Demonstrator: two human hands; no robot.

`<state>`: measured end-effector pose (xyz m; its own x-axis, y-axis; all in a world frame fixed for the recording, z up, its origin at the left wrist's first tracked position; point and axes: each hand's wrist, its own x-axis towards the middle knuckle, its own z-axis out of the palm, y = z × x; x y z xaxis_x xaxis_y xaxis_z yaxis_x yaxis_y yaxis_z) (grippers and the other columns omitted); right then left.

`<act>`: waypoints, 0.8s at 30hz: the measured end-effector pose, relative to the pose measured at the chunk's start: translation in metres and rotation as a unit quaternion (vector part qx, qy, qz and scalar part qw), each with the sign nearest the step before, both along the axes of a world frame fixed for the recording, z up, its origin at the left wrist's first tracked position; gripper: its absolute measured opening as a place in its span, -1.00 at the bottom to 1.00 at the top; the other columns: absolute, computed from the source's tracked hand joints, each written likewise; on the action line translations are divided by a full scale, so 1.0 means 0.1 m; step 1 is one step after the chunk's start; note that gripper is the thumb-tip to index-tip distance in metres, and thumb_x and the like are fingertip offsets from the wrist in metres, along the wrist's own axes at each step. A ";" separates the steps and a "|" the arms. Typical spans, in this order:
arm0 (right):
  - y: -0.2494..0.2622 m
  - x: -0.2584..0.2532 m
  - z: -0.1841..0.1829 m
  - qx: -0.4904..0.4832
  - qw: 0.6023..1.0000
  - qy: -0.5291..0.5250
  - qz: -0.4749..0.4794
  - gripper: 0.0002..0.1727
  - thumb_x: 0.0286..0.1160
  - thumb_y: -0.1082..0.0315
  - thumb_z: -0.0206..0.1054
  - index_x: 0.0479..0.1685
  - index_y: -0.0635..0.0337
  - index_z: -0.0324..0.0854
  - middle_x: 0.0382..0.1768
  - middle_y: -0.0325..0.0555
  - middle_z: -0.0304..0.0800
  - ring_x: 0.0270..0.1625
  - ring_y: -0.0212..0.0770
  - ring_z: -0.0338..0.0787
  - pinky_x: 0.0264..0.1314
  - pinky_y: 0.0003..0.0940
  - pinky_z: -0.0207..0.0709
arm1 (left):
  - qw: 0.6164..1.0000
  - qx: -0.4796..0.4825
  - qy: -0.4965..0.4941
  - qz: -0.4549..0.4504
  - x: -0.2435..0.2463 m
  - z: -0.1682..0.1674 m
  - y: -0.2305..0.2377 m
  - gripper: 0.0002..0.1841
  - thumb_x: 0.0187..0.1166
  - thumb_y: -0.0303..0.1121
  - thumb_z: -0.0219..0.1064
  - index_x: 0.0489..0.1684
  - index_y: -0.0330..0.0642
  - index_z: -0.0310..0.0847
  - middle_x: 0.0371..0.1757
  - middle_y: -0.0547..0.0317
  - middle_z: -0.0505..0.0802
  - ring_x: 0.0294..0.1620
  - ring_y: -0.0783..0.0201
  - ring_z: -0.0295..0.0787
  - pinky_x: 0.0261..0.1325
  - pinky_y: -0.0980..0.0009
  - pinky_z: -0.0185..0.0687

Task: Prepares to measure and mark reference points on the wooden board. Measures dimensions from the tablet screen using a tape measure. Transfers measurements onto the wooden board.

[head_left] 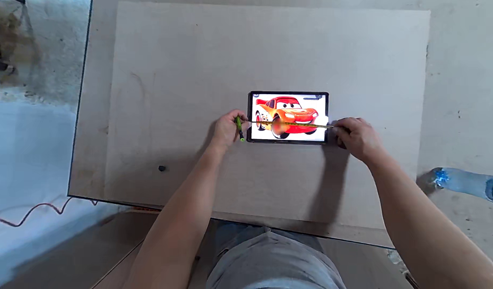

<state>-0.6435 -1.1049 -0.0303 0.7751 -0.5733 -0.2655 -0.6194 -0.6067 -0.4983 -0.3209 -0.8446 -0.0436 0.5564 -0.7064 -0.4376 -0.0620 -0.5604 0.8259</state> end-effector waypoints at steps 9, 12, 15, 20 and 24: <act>-0.14 0.06 -0.16 0.011 0.999 -0.031 0.013 -0.77 0.71 0.18 0.31 -0.05 0.08 0.84 0.07 0.01 0.83 0.25 0.13 0.71 0.31 0.19 0.52 | 1.000 -0.010 -0.017 -0.020 0.05 -0.13 -0.07 -0.87 0.58 -0.33 0.51 -0.04 -0.07 0.80 -0.33 0.23 0.88 -0.45 0.41 0.77 -0.34 0.39 0.75; -0.14 0.06 -0.18 0.009 1.000 -0.029 0.005 -0.75 0.72 0.14 0.31 -0.03 0.03 0.86 0.09 -0.03 0.84 0.27 0.11 0.71 0.30 0.19 0.53 | 0.999 -0.008 -0.032 -0.022 0.05 -0.14 -0.07 -0.89 0.57 -0.31 0.51 -0.06 -0.04 0.81 -0.34 0.26 0.87 -0.45 0.41 0.77 -0.33 0.38 0.76; -0.12 0.03 -0.21 -0.007 0.999 -0.043 0.005 -0.74 0.71 0.13 0.31 -0.04 0.03 0.87 0.10 -0.04 0.85 0.27 0.11 0.72 0.30 0.19 0.54 | 0.999 -0.011 -0.032 -0.021 0.05 -0.14 -0.06 -0.89 0.58 -0.31 0.51 -0.05 -0.04 0.81 -0.33 0.26 0.88 -0.43 0.41 0.79 -0.30 0.36 0.78; -0.07 0.03 -0.19 -0.022 0.998 -0.056 0.010 -0.74 0.71 0.15 0.32 -0.06 0.08 0.86 0.10 -0.01 0.86 0.24 0.11 0.74 0.31 0.15 0.55 | 0.999 -0.019 -0.021 -0.018 0.06 -0.18 -0.05 -0.86 0.58 -0.33 0.51 -0.01 -0.06 0.79 -0.31 0.22 0.90 -0.41 0.39 0.84 -0.29 0.35 0.84; -0.07 0.03 -0.21 -0.023 0.998 -0.060 0.009 -0.75 0.70 0.16 0.32 -0.08 0.09 0.86 0.08 -0.01 0.86 0.23 0.10 0.75 0.30 0.14 0.55 | 0.999 -0.030 -0.009 -0.007 0.06 -0.19 -0.04 -0.86 0.56 -0.36 0.52 -0.02 -0.09 0.79 -0.36 0.21 0.89 -0.45 0.39 0.83 -0.35 0.39 0.81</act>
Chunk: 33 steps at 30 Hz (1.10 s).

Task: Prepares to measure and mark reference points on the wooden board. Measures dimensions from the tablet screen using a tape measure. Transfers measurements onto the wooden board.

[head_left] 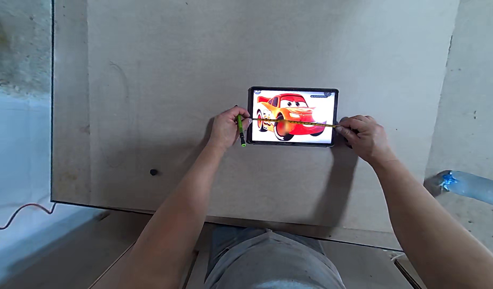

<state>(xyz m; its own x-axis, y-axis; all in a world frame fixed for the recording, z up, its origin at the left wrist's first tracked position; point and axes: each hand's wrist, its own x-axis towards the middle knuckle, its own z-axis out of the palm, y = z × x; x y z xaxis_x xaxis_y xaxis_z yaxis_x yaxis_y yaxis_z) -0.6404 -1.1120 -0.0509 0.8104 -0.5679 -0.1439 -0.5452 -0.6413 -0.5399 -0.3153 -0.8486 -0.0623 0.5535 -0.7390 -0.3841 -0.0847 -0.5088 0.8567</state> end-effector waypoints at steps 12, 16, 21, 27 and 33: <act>0.02 0.01 0.00 0.004 1.000 0.003 -0.008 -0.76 0.70 0.17 0.33 -0.07 0.08 0.86 0.10 -0.03 0.85 0.23 0.07 0.74 0.29 0.13 0.56 | 1.000 0.004 0.006 0.001 0.01 0.02 -0.01 -0.87 0.57 -0.35 0.52 -0.04 -0.07 0.79 -0.33 0.22 0.90 -0.44 0.39 0.84 -0.32 0.38 0.84; 0.02 0.01 0.00 0.004 1.000 0.003 -0.004 -0.76 0.70 0.16 0.33 -0.08 0.09 0.85 0.08 -0.03 0.85 0.22 0.07 0.74 0.29 0.12 0.55 | 1.000 0.005 0.004 -0.001 0.01 0.02 0.00 -0.87 0.57 -0.35 0.52 -0.03 -0.08 0.79 -0.32 0.22 0.90 -0.43 0.39 0.85 -0.31 0.39 0.84; 0.02 0.02 0.02 0.003 1.000 0.010 -0.004 -0.76 0.70 0.18 0.32 -0.07 0.09 0.84 0.08 -0.03 0.86 0.23 0.07 0.74 0.30 0.12 0.54 | 1.000 -0.002 0.002 0.000 0.01 0.00 0.00 -0.87 0.57 -0.35 0.52 -0.04 -0.08 0.79 -0.34 0.22 0.90 -0.43 0.38 0.85 -0.32 0.39 0.84; 0.02 0.03 0.03 -0.001 1.000 0.011 -0.002 -0.75 0.70 0.16 0.33 -0.07 0.10 0.85 0.09 -0.02 0.86 0.22 0.10 0.75 0.28 0.15 0.55 | 1.000 -0.007 -0.003 -0.005 0.01 -0.02 0.01 -0.85 0.56 -0.34 0.52 -0.01 -0.08 0.79 -0.32 0.21 0.90 -0.43 0.37 0.85 -0.32 0.36 0.84; 0.01 0.01 0.00 0.004 1.000 0.008 -0.003 -0.76 0.71 0.18 0.32 -0.07 0.10 0.85 0.08 -0.03 0.86 0.22 0.08 0.74 0.28 0.13 0.55 | 1.000 -0.007 -0.005 -0.001 0.00 -0.01 0.01 -0.86 0.56 -0.35 0.52 -0.03 -0.08 0.79 -0.31 0.23 0.90 -0.42 0.38 0.84 -0.31 0.37 0.84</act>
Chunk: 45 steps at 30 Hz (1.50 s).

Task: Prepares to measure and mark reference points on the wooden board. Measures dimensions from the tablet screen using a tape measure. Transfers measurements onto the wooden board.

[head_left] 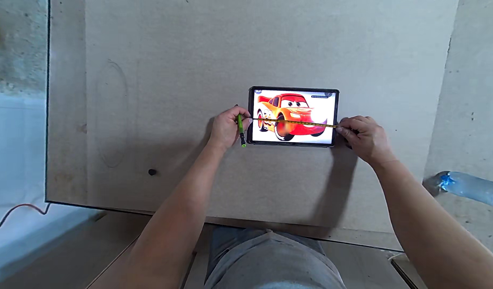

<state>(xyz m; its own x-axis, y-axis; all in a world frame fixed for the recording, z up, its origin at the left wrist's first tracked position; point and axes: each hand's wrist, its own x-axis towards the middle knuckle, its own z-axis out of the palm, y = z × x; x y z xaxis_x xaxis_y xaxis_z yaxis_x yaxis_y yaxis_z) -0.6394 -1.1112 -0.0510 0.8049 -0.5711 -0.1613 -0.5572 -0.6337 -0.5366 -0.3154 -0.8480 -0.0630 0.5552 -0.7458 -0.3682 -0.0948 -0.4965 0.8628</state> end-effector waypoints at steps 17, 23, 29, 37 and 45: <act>0.00 0.00 -0.01 -0.004 1.000 -0.003 0.003 -0.75 0.71 0.14 0.32 -0.07 0.06 0.85 0.09 -0.07 0.86 0.21 0.04 0.75 0.27 0.09 0.55 | 1.000 -0.003 0.006 -0.001 0.02 -0.03 0.01 -0.86 0.57 -0.35 0.52 -0.03 -0.08 0.79 -0.35 0.22 0.89 -0.45 0.38 0.83 -0.34 0.38 0.83; -0.01 -0.01 -0.01 -0.002 1.000 0.002 0.000 -0.75 0.70 0.14 0.32 -0.08 0.06 0.86 0.09 -0.06 0.86 0.22 0.05 0.74 0.28 0.12 0.55 | 1.000 -0.007 0.002 -0.001 0.01 -0.04 0.01 -0.86 0.56 -0.36 0.52 -0.02 -0.09 0.79 -0.31 0.21 0.90 -0.43 0.36 0.84 -0.31 0.35 0.85; -0.01 -0.01 -0.02 -0.002 1.000 0.002 0.003 -0.75 0.71 0.14 0.32 -0.08 0.06 0.85 0.08 -0.06 0.86 0.22 0.04 0.74 0.30 0.09 0.54 | 1.000 -0.005 0.009 0.002 0.01 -0.03 0.00 -0.86 0.56 -0.37 0.53 -0.03 -0.09 0.79 -0.30 0.22 0.90 -0.41 0.38 0.85 -0.29 0.37 0.84; 0.00 0.00 0.01 0.002 1.000 0.009 -0.003 -0.78 0.69 0.17 0.35 -0.08 0.07 0.85 0.08 -0.05 0.86 0.24 0.07 0.74 0.30 0.12 0.54 | 1.000 0.002 0.005 -0.001 0.01 -0.01 0.00 -0.86 0.56 -0.35 0.53 -0.02 -0.08 0.79 -0.32 0.23 0.90 -0.42 0.39 0.84 -0.30 0.37 0.84; 0.00 0.00 0.00 0.001 1.000 0.005 0.001 -0.76 0.71 0.15 0.32 -0.08 0.06 0.85 0.09 -0.07 0.86 0.22 0.04 0.74 0.28 0.09 0.54 | 1.000 -0.002 0.004 -0.001 0.02 -0.03 0.01 -0.87 0.57 -0.35 0.52 -0.03 -0.07 0.79 -0.31 0.23 0.90 -0.42 0.39 0.85 -0.30 0.38 0.84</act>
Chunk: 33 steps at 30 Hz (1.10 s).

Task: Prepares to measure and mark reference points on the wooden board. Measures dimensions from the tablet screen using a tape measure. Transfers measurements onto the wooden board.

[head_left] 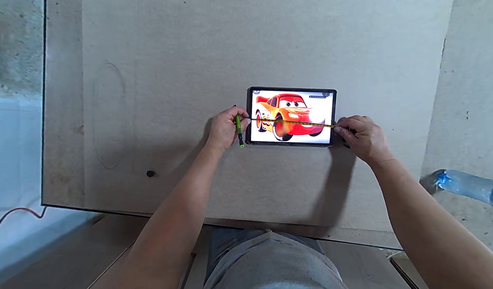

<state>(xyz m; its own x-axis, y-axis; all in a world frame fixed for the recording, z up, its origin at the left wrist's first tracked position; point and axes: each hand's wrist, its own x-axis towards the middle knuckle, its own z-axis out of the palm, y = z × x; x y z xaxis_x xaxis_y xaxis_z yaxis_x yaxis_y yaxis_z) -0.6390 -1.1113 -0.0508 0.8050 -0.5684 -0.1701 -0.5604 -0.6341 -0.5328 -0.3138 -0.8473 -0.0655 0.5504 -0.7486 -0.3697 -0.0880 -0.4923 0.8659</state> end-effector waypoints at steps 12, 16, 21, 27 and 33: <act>0.00 0.00 0.01 -0.001 1.000 -0.001 0.001 -0.76 0.71 0.13 0.32 -0.08 0.04 0.85 0.07 -0.07 0.86 0.20 0.05 0.74 0.27 0.10 0.55 | 1.000 0.004 0.000 -0.005 0.00 0.02 0.00 -0.84 0.58 -0.34 0.52 0.00 -0.09 0.78 -0.32 0.22 0.90 -0.42 0.38 0.85 -0.32 0.36 0.85; 0.00 0.00 0.00 -0.004 1.000 0.001 -0.002 -0.75 0.71 0.12 0.32 -0.08 0.03 0.85 0.08 -0.08 0.86 0.21 0.03 0.74 0.26 0.09 0.55 | 1.000 0.002 0.006 0.002 0.00 0.01 0.00 -0.85 0.57 -0.35 0.52 -0.01 -0.09 0.78 -0.33 0.22 0.89 -0.44 0.38 0.84 -0.32 0.38 0.84; 0.00 0.00 0.00 -0.006 1.000 0.001 0.003 -0.75 0.71 0.12 0.32 -0.09 0.04 0.85 0.08 -0.07 0.86 0.20 0.04 0.74 0.25 0.10 0.55 | 1.000 0.000 0.005 0.003 0.00 -0.01 0.00 -0.85 0.57 -0.35 0.53 -0.01 -0.09 0.78 -0.32 0.22 0.90 -0.43 0.38 0.84 -0.32 0.38 0.83; 0.00 -0.01 -0.02 -0.010 1.000 -0.006 0.002 -0.75 0.71 0.13 0.32 -0.09 0.04 0.85 0.07 -0.08 0.86 0.21 0.04 0.74 0.25 0.08 0.55 | 1.000 0.006 -0.004 0.001 -0.01 0.01 0.00 -0.85 0.57 -0.34 0.52 -0.01 -0.08 0.78 -0.33 0.22 0.89 -0.43 0.39 0.84 -0.32 0.39 0.84; 0.00 -0.01 -0.01 -0.009 1.000 -0.002 0.000 -0.74 0.71 0.13 0.31 -0.09 0.05 0.85 0.07 -0.08 0.86 0.20 0.02 0.74 0.27 0.07 0.54 | 1.000 0.005 -0.001 0.002 0.00 0.00 0.00 -0.86 0.57 -0.34 0.53 -0.02 -0.07 0.78 -0.34 0.23 0.90 -0.45 0.39 0.84 -0.35 0.39 0.83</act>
